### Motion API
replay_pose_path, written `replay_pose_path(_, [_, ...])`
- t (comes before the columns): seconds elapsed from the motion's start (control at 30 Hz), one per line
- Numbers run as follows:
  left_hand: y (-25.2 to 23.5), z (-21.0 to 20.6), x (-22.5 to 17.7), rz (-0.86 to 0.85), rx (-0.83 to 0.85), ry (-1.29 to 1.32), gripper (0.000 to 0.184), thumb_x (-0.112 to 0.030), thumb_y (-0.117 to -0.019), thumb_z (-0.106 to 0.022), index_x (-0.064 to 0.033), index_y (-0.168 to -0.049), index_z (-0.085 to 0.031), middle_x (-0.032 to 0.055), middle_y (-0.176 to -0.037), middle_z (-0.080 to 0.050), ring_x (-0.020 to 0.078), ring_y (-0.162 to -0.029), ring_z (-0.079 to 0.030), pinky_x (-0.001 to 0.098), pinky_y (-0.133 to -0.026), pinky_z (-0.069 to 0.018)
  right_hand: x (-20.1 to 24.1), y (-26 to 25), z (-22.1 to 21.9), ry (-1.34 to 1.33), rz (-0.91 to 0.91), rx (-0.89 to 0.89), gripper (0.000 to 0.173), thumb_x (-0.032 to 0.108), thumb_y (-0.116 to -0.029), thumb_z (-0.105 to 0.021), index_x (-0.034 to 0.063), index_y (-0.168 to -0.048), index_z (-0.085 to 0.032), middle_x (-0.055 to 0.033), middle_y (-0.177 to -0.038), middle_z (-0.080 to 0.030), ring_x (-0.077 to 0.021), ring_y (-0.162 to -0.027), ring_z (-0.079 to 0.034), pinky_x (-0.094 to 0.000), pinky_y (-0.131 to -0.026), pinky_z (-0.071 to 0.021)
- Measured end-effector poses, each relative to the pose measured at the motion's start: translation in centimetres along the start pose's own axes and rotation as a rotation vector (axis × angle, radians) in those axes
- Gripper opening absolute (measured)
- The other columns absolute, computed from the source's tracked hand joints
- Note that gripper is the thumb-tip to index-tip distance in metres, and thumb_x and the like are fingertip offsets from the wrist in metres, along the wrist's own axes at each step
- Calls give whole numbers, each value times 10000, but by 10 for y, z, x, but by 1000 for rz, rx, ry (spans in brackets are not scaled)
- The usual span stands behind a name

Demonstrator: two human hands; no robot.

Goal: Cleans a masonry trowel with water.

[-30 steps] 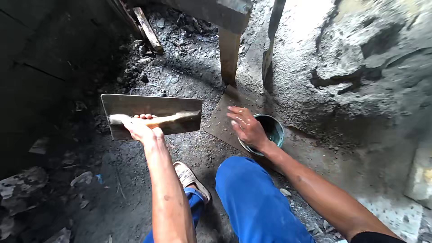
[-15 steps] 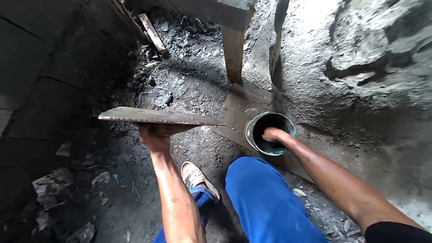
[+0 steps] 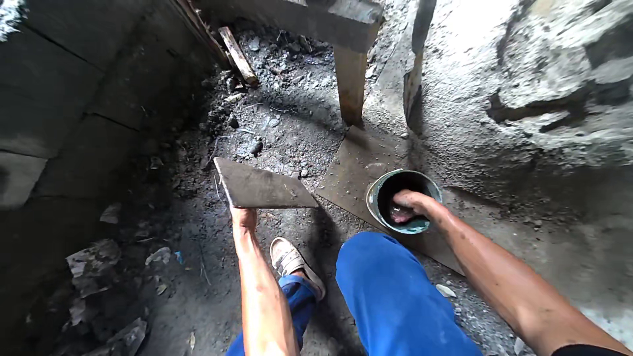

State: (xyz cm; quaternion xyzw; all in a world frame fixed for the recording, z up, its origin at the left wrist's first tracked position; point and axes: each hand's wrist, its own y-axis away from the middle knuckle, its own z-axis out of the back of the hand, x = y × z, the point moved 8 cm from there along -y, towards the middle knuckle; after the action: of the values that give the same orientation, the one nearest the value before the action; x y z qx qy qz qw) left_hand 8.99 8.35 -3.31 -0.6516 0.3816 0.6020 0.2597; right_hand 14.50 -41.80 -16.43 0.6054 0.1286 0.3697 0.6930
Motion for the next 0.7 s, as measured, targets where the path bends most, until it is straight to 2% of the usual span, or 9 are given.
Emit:
replay_pose_path(0.07, [2,-11,-2,-7,37,-105,507,-205,-883,-716,-119,-1343,-520,17,-1112,-694,118,-986,-680,365,-836,-595,27,31,-5,-416,70,172,347,307,-1098,-369,48,-1022,-587,-68,-734,-643,-171,-576,-626,-314,-543,-550])
replay_pose_path(0.1, [4,-15,-2,-20,40,-138,542,-198,-859,-726,-112,-1350,-511,18,-1132,-688,117,-1005,-677,367,-851,-595,49,52,-8,-575,141,239,329,308,-1086,-385,68,-980,-582,-52,-717,-648,-165,-571,-636,-303,-544,-562])
replay_pose_path(0.2, [15,-34,4,-81,38,-158,633,-233,-746,-847,-99,-1286,-546,10,-1105,-696,109,-1001,-681,354,-855,-600,134,131,-38,-835,512,378,392,314,-1097,-341,30,-1037,-605,-108,-869,-720,-257,-758,-730,-443,-730,-638])
replay_pose_path(0.3, [20,-61,4,-109,0,-128,393,-127,-857,-734,-75,-1220,-592,36,-1059,-709,138,-968,-696,380,-839,-607,220,196,-100,-660,1012,444,477,263,-1122,-282,-18,-1231,-653,-152,-1201,-722,-255,-1086,-717,-457,-964,-595])
replay_pose_path(0.4, [25,-78,-2,-128,-77,-52,314,-174,-980,-584,-64,-1271,-542,45,-1107,-681,130,-1003,-671,371,-876,-584,254,201,-152,-110,1453,164,447,230,-1119,-355,42,-1470,-556,-89,-1520,-551,-176,-1429,-488,-402,-1226,-364])
replay_pose_path(0.47, [30,-73,-8,-119,-93,11,479,-206,-1003,-526,-53,-1437,-392,72,-1250,-623,147,-1109,-631,399,-946,-560,243,155,-160,98,1465,-13,506,307,-1121,-318,87,-1553,-463,-73,-1637,-407,-229,-1536,-330,-522,-1268,-224])
replay_pose_path(0.57, [35,-65,-27,-151,-77,31,658,-197,-872,-714,-70,-1419,-372,40,-1211,-643,122,-1093,-647,379,-927,-575,227,88,-146,202,1228,-66,584,444,-1120,-263,150,-1615,-362,-48,-1689,-309,-257,-1566,-260,-644,-1243,-180])
replay_pose_path(0.63, [33,-65,-34,-174,-45,-26,750,-233,-806,-793,-68,-1408,-376,21,-1195,-648,102,-1086,-647,362,-928,-575,235,105,-152,214,1247,-46,584,437,-1119,-285,133,-1612,-361,-60,-1684,-318,-252,-1567,-259,-633,-1253,-166])
replay_pose_path(0.7, [37,-64,-34,-177,-33,-59,794,-236,-799,-799,-52,-1430,-354,30,-1225,-638,107,-1109,-642,364,-950,-569,244,141,-163,165,1401,-27,564,392,-1118,-279,107,-1588,-405,-53,-1667,-354,-216,-1560,-275,-534,-1276,-206])
